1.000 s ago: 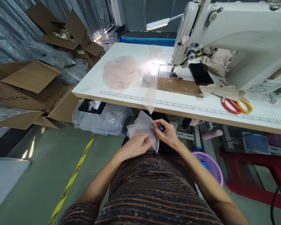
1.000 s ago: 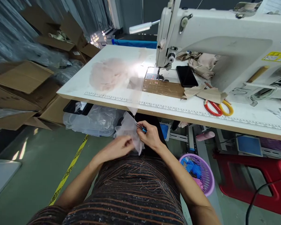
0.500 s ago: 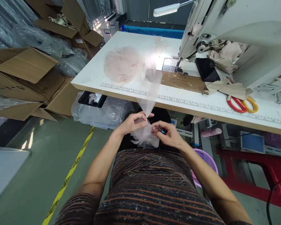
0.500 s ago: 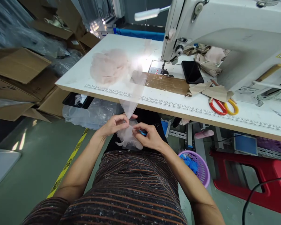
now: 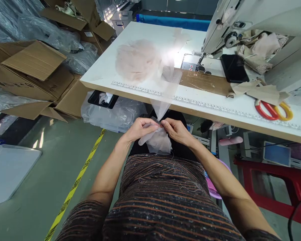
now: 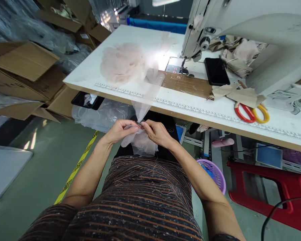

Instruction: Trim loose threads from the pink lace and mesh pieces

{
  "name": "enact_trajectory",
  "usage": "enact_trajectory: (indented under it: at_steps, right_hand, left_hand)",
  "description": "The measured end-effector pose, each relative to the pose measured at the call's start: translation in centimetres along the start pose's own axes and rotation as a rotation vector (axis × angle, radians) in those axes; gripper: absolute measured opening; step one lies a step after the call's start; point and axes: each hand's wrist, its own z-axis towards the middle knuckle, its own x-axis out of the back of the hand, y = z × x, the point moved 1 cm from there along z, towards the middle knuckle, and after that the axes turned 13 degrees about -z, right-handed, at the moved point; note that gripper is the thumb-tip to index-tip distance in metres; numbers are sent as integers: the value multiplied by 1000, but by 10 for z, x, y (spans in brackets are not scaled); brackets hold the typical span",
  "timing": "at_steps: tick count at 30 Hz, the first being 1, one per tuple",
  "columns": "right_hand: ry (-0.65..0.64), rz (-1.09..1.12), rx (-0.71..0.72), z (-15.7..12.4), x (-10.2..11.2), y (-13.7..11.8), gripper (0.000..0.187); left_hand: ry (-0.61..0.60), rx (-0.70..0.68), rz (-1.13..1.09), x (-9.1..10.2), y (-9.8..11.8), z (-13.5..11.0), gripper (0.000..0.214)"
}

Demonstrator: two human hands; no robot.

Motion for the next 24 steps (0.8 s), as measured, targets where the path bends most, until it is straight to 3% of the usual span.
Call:
enact_trajectory:
  at_steps: [17, 21, 24]
  right_hand:
    - [54, -188, -10, -10, -5, -3, 49]
    - [58, -43, -40, -12, -7, -2, 45]
    - [-17, 123, -36, -17, -11, 1, 41]
  left_hand:
    - [-30, 6, 92, -8, 12, -4, 25]
    - [-25, 10, 91, -8, 12, -5, 24]
    - [-59, 21, 75, -6, 8, -2, 26]
